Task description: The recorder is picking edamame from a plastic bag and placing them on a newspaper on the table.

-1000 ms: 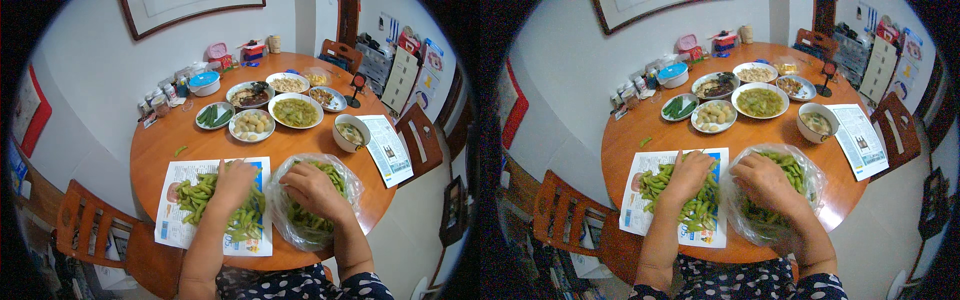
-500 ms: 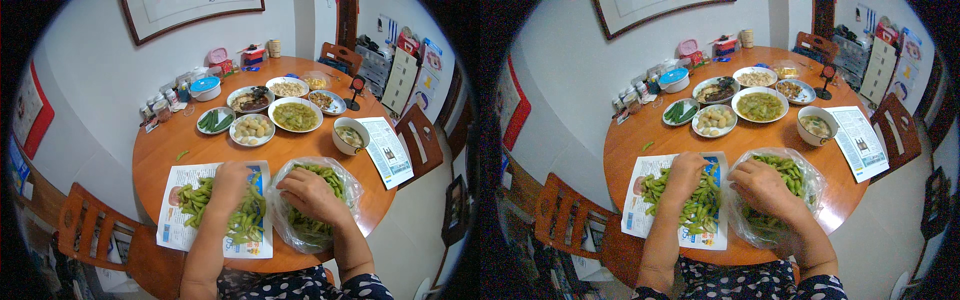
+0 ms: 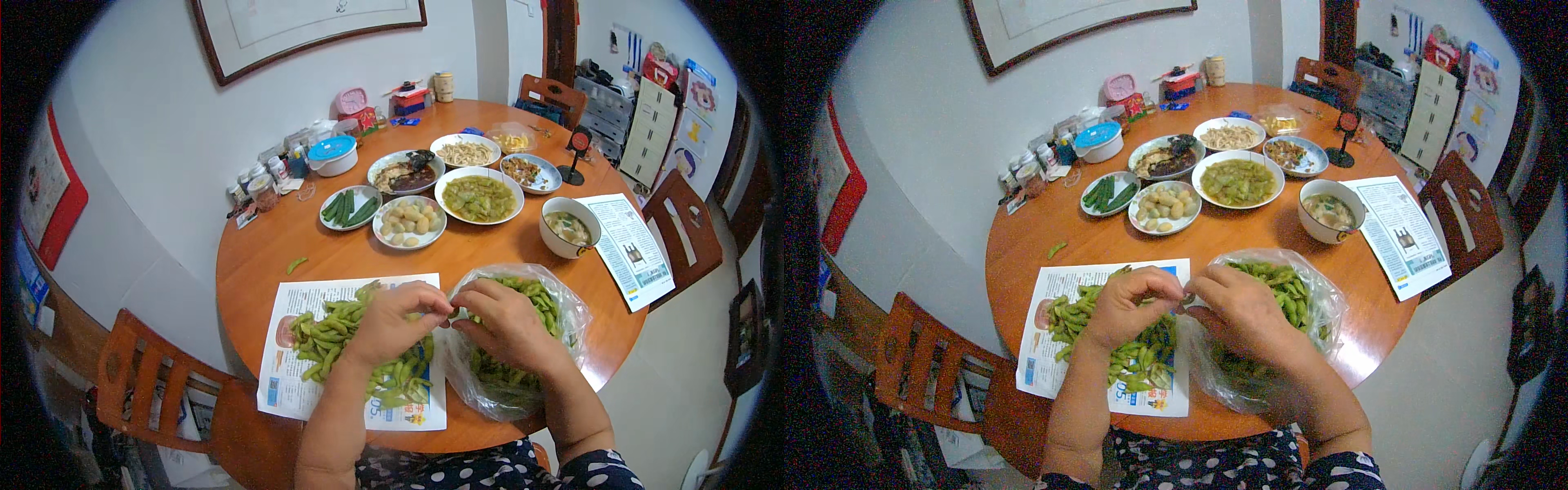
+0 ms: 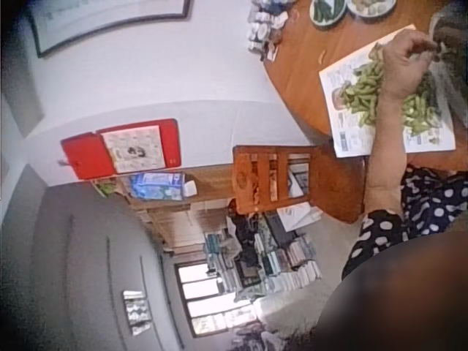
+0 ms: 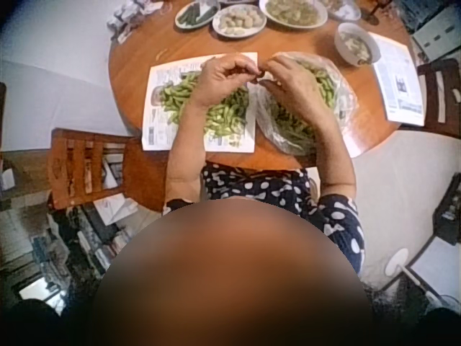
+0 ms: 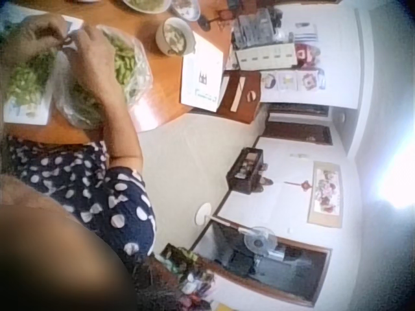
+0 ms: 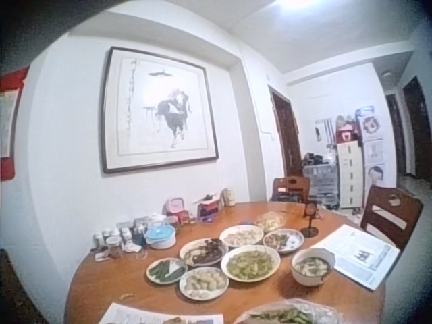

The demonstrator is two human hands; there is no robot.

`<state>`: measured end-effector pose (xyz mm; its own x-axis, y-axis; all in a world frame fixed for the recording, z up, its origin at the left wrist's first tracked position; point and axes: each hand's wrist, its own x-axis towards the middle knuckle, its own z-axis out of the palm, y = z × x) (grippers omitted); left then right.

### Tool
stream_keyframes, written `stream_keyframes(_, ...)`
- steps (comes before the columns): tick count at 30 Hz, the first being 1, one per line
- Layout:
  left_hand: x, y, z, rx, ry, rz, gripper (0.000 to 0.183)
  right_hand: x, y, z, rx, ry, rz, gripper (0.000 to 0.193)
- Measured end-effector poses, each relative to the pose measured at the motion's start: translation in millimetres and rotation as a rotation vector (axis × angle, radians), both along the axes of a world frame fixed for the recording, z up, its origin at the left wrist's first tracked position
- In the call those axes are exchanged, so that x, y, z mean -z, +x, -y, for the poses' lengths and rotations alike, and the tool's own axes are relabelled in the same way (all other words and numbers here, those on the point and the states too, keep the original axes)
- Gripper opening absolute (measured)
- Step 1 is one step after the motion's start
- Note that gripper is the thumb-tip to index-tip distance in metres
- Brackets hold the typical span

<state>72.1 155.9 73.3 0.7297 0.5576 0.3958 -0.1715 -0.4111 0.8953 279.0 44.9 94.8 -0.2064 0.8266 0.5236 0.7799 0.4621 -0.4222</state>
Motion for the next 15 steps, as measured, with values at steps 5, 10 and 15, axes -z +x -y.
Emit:
stream_keyframes(5,-2.9,-1.0,1.9,0.014,0.018,-0.048,0.013,-1.7,1.4,-1.0,-0.037,0.01,0.009,0.018)
stream_keyframes(10,-12.5,-7.3,-0.7,-0.192,0.279,-0.229,0.017,-3.6,8.5,3.3,0.003,-0.053,0.064,0.016)
stream_keyframes(15,3.4,-41.4,-28.1,-0.574,0.619,-0.577,0.028,-9.1,27.0,6.3,0.124,-0.061,0.191,0.015)
